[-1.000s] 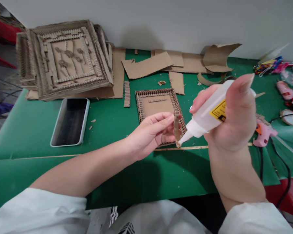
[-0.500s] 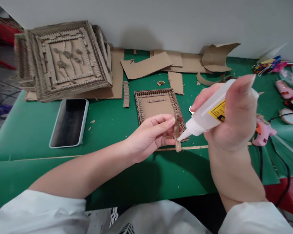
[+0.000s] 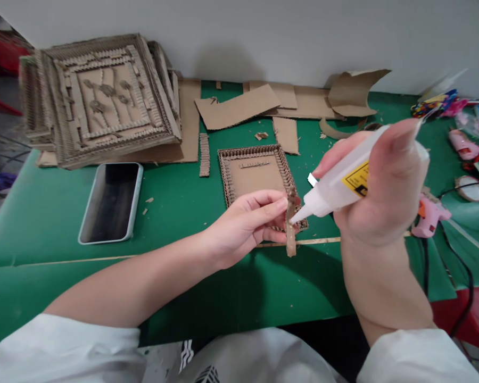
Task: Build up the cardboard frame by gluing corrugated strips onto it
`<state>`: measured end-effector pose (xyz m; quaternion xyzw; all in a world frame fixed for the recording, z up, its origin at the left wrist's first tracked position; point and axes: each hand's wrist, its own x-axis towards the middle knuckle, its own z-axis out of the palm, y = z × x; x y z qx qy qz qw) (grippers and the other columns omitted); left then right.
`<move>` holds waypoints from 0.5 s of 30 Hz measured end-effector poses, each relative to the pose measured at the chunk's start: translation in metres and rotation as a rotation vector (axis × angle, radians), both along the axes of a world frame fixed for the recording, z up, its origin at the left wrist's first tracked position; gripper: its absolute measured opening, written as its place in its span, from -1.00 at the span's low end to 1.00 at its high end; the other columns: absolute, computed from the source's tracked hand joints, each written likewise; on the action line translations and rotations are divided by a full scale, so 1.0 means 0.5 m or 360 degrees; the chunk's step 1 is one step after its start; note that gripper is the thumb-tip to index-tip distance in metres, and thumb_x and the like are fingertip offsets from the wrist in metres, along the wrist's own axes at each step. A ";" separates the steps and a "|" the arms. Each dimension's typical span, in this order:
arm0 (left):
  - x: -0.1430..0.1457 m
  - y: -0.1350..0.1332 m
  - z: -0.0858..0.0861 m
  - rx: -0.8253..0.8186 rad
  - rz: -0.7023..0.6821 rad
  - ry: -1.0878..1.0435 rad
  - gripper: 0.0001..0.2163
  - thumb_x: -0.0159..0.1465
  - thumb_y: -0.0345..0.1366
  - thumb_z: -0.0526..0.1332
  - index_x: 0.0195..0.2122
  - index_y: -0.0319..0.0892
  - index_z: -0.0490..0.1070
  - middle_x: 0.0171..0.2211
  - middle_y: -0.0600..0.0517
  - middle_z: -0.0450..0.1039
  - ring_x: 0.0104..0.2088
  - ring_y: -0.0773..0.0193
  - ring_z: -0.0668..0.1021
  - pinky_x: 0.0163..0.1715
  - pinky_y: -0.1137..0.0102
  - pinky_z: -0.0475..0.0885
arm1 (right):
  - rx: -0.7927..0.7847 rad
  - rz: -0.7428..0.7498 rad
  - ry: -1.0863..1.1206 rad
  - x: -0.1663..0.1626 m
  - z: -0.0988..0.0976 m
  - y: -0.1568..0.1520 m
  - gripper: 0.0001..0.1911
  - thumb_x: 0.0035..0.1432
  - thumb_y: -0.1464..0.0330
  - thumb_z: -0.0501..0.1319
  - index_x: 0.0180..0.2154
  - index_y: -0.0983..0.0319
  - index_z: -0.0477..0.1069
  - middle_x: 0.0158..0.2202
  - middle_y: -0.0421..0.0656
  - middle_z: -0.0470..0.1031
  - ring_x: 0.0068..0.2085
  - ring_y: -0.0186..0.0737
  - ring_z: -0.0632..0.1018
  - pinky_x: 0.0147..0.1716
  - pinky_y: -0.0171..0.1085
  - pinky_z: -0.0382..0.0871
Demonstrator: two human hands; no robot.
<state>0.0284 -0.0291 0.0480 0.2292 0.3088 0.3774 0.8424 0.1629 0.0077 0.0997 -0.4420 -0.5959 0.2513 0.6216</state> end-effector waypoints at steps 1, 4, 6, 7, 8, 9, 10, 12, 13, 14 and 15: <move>0.000 0.000 -0.001 -0.0007 -0.0002 0.0005 -0.72 0.02 -0.17 0.44 -0.41 -0.24 0.43 -0.49 0.09 0.48 -0.51 0.46 0.53 -0.52 0.62 0.49 | 0.0000 -0.0016 -0.0022 0.000 0.000 0.000 -0.37 0.10 -0.14 0.10 -0.77 0.14 0.33 -0.78 -0.26 0.25 -0.72 -0.39 0.25 -0.76 -0.27 0.00; -0.001 -0.001 -0.001 -0.0033 -0.0027 -0.0002 -0.72 0.02 -0.17 0.44 -0.39 -0.23 0.44 -0.49 0.09 0.49 -0.49 0.44 0.56 -0.51 0.62 0.49 | 0.0025 -0.0023 0.0010 0.000 0.003 -0.002 -0.37 0.11 -0.13 0.09 -0.76 0.15 0.32 -0.79 -0.26 0.21 -0.73 -0.41 0.24 -0.75 -0.27 -0.01; -0.001 -0.001 -0.001 -0.0039 -0.0051 -0.0021 -0.72 0.02 -0.18 0.44 -0.38 -0.22 0.44 -0.48 0.09 0.51 -0.48 0.42 0.58 -0.51 0.63 0.49 | 0.0024 0.0005 0.0050 -0.002 0.006 -0.006 -0.39 0.13 -0.09 0.11 -0.74 0.17 0.33 -0.79 -0.28 0.20 -0.72 -0.43 0.24 -0.74 -0.30 0.00; -0.001 -0.002 -0.001 -0.0038 -0.0061 -0.0027 -0.73 0.02 -0.18 0.44 -0.38 -0.22 0.44 -0.48 0.09 0.52 -0.47 0.42 0.58 -0.51 0.62 0.49 | 0.0052 0.0012 0.0069 -0.003 0.007 -0.008 -0.40 0.13 -0.08 0.13 -0.74 0.18 0.32 -0.79 -0.29 0.20 -0.72 -0.44 0.24 -0.74 -0.31 0.00; 0.000 -0.002 0.000 -0.0037 -0.0065 -0.0029 -0.73 0.02 -0.18 0.44 -0.38 -0.22 0.45 -0.48 0.09 0.52 -0.47 0.41 0.58 -0.51 0.62 0.50 | 0.0068 0.0013 0.0074 -0.004 0.008 -0.010 -0.41 0.13 -0.07 0.13 -0.74 0.18 0.32 -0.79 -0.29 0.20 -0.71 -0.45 0.25 -0.73 -0.31 0.00; 0.000 -0.003 0.000 -0.0036 -0.0066 -0.0027 -0.73 0.02 -0.18 0.44 -0.38 -0.22 0.45 -0.48 0.08 0.52 -0.47 0.41 0.58 -0.51 0.62 0.50 | 0.0071 0.0011 0.0069 -0.004 0.008 -0.011 -0.41 0.14 -0.06 0.13 -0.74 0.19 0.31 -0.79 -0.29 0.20 -0.71 -0.45 0.26 -0.73 -0.31 0.02; 0.000 -0.003 0.000 -0.0038 -0.0066 -0.0022 -0.73 0.03 -0.18 0.44 -0.38 -0.22 0.44 -0.48 0.09 0.52 -0.48 0.41 0.58 -0.51 0.61 0.50 | 0.0065 -0.0003 0.0061 -0.004 0.009 -0.012 -0.41 0.14 -0.06 0.13 -0.73 0.18 0.30 -0.78 -0.29 0.21 -0.70 -0.45 0.27 -0.72 -0.31 0.03; 0.000 -0.003 0.000 -0.0046 -0.0068 -0.0016 -0.74 0.04 -0.18 0.43 -0.38 -0.22 0.44 -0.47 0.08 0.51 -0.47 0.40 0.58 -0.50 0.60 0.50 | 0.0067 -0.0054 0.0019 -0.002 0.008 -0.009 -0.41 0.14 -0.07 0.12 -0.73 0.17 0.30 -0.77 -0.28 0.21 -0.69 -0.43 0.29 -0.72 -0.30 0.06; 0.000 -0.004 0.000 -0.0047 -0.0072 -0.0020 -0.74 0.04 -0.18 0.43 -0.38 -0.22 0.44 -0.47 0.08 0.51 -0.47 0.40 0.58 -0.50 0.60 0.50 | 0.0089 -0.0097 -0.0013 -0.001 0.008 -0.005 -0.41 0.13 -0.08 0.12 -0.74 0.16 0.30 -0.77 -0.27 0.22 -0.69 -0.41 0.30 -0.71 -0.29 0.08; 0.000 -0.004 -0.001 -0.0045 -0.0078 -0.0027 -0.74 0.05 -0.18 0.43 -0.37 -0.22 0.44 -0.47 0.08 0.52 -0.47 0.40 0.59 -0.49 0.60 0.50 | 0.0141 -0.0139 -0.0044 0.002 0.007 -0.002 -0.40 0.11 -0.10 0.12 -0.75 0.15 0.31 -0.77 -0.26 0.22 -0.69 -0.39 0.30 -0.71 -0.27 0.10; 0.000 -0.004 -0.001 -0.0040 -0.0083 -0.0035 -0.74 0.05 -0.19 0.43 -0.36 -0.22 0.45 -0.46 0.08 0.52 -0.47 0.41 0.59 -0.48 0.60 0.50 | 0.0211 -0.0181 -0.0067 0.005 0.006 0.002 -0.39 0.10 -0.12 0.12 -0.76 0.14 0.31 -0.78 -0.25 0.21 -0.69 -0.38 0.29 -0.72 -0.26 0.10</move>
